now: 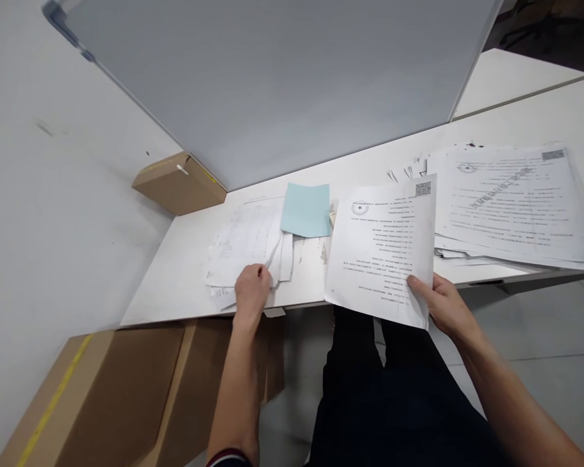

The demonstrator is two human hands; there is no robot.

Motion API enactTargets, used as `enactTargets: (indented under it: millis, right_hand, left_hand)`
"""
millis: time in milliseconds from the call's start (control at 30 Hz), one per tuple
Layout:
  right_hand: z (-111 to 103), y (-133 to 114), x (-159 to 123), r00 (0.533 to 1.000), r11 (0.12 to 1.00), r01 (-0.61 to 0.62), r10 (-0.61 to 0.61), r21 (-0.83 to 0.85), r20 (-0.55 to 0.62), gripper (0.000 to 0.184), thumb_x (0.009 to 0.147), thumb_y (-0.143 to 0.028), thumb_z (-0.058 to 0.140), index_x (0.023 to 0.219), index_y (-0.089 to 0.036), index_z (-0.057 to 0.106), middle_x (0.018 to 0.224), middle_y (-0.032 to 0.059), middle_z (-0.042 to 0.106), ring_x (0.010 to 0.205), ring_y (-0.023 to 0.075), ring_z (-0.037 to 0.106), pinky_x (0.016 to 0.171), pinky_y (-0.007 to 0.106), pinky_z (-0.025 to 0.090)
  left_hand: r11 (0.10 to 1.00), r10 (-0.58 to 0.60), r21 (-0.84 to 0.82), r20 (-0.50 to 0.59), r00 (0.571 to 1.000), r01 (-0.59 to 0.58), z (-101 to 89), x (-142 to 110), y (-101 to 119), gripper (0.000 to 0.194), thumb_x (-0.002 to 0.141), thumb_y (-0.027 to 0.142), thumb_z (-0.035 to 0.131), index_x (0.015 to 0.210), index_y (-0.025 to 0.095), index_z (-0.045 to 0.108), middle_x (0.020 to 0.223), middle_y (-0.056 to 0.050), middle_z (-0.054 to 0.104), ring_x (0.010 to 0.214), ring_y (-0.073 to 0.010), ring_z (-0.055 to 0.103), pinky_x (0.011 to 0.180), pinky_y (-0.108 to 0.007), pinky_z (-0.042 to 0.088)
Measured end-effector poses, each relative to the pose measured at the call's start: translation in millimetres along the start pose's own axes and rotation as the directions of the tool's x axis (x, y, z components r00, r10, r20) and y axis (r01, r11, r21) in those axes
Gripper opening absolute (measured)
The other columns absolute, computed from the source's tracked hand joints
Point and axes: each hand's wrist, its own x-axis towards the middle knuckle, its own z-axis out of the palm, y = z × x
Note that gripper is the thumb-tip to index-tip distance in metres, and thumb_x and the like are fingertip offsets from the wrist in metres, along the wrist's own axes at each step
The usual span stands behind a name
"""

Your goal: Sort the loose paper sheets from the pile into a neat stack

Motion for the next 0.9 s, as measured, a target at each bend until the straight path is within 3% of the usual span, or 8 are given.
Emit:
enactTargets:
  millis: [100, 233, 367, 467, 567, 633, 767, 900]
  right_hand:
    - [1.5, -3.7, -3.1, 0.999, 0.999, -0.024, 0.023, 0.036, 0.029, 0.044, 0.076, -0.044, 0.063, 0.113, -0.020, 0.061, 0.106, 0.0081, 0.068, 0.091, 0.0284, 0.066, 0.074, 0.039, 0.057]
    - [5.2, -6.5, -8.3, 0.997, 0.996, -0.052, 0.048, 0.069, 0.058, 0.046, 0.076, -0.044, 0.064, 0.115, -0.020, 0.059, 0.107, 0.0084, 0.068, 0.092, 0.0279, 0.065, 0.077, 0.040, 0.056]
    - [10.4, -12.9, -17.1, 0.993, 0.998, -0.063, 0.061, 0.011, 0.105, 0.048, 0.076, -0.045, 0.063, 0.116, -0.019, 0.059, 0.108, 0.0087, 0.067, 0.093, 0.0276, 0.065, 0.080, 0.040, 0.054]
    - [15.2, -19.7, -24.8, 0.990, 0.997, -0.064, 0.069, -0.047, 0.121, 0.049, 0.078, -0.047, 0.061, 0.117, -0.019, 0.058, 0.107, 0.0098, 0.067, 0.092, 0.0282, 0.065, 0.078, 0.041, 0.054]
    - [20.4, -22.5, -28.5, 0.989, 0.997, -0.055, 0.061, -0.052, 0.136, 0.049, 0.078, -0.049, 0.059, 0.116, -0.017, 0.059, 0.104, 0.0103, 0.068, 0.090, 0.0283, 0.065, 0.077, 0.041, 0.054]
    - [23.7, -20.7, -27.8, 0.988, 0.998, -0.053, 0.055, -0.019, 0.144, 0.048, 0.079, -0.050, 0.057, 0.114, -0.017, 0.061, 0.101, 0.0101, 0.069, 0.088, 0.0284, 0.066, 0.076, 0.040, 0.054]
    - [28.9, -11.9, -24.0, 0.988, 0.992, -0.047, 0.029, 0.118, 0.155, 0.048, 0.082, -0.056, 0.049, 0.109, -0.019, 0.063, 0.095, 0.0102, 0.070, 0.086, 0.0288, 0.066, 0.069, 0.039, 0.055]
    - [29.2, -2.7, -24.5, 0.985, 0.991, 0.004, -0.027, 0.131, 0.171, 0.047, 0.079, -0.051, 0.056, 0.112, -0.018, 0.060, 0.099, 0.0081, 0.069, 0.088, 0.0265, 0.064, 0.071, 0.036, 0.053]
  left_hand:
    - [0.982, -0.099, -0.169, -0.065, 0.993, 0.087, -33.2, 0.6, -7.0, 0.024, 0.084, 0.032, 0.040, 0.083, 0.018, 0.060, 0.077, -0.004, 0.062, 0.070, -0.0171, 0.055, 0.066, -0.028, 0.040]
    - [0.990, -0.107, -0.120, -0.312, 0.944, 0.072, -68.7, -8.3, -3.7, 0.026, 0.087, 0.035, 0.040, 0.084, 0.017, 0.058, 0.075, -0.004, 0.058, 0.070, -0.0171, 0.052, 0.066, -0.029, 0.038]
    - [0.997, -0.028, -0.076, -0.545, 0.838, -0.017, -74.1, -18.8, 12.3, 0.021, 0.087, 0.031, 0.043, 0.082, 0.015, 0.055, 0.075, -0.006, 0.055, 0.072, -0.0179, 0.050, 0.067, -0.030, 0.036]
    - [0.965, 0.184, -0.025, -0.639, 0.747, -0.260, -64.9, -27.8, 36.0, 0.010, 0.086, 0.021, 0.048, 0.083, 0.015, 0.054, 0.074, -0.006, 0.054, 0.072, -0.0171, 0.049, 0.066, -0.029, 0.035]
    - [0.811, 0.509, 0.060, -0.563, 0.651, -0.582, -50.7, -41.0, 72.7, 0.003, 0.083, 0.013, 0.051, 0.082, 0.015, 0.054, 0.069, -0.004, 0.052, 0.067, -0.0153, 0.046, 0.062, -0.029, 0.034]
    - [0.702, 0.646, 0.041, -0.457, 0.612, -0.711, -38.8, -52.5, 99.8, 0.006, 0.082, 0.013, 0.053, 0.077, 0.015, 0.053, 0.062, -0.002, 0.048, 0.060, -0.0137, 0.042, 0.058, -0.029, 0.032]
    - [0.617, 0.755, -0.025, -0.261, 0.601, -0.786, -13.2, -78.9, 142.0, 0.019, 0.086, 0.020, 0.050, 0.067, 0.016, 0.051, 0.057, 0.000, 0.042, 0.056, -0.0129, 0.038, 0.053, -0.028, 0.029]
    - [0.557, 0.800, -0.180, -0.145, 0.582, -0.811, -1.1, -100.4, 159.7, 0.021, 0.088, 0.026, 0.045, 0.073, 0.015, 0.055, 0.062, -0.002, 0.047, 0.060, -0.0147, 0.044, 0.055, -0.028, 0.034]
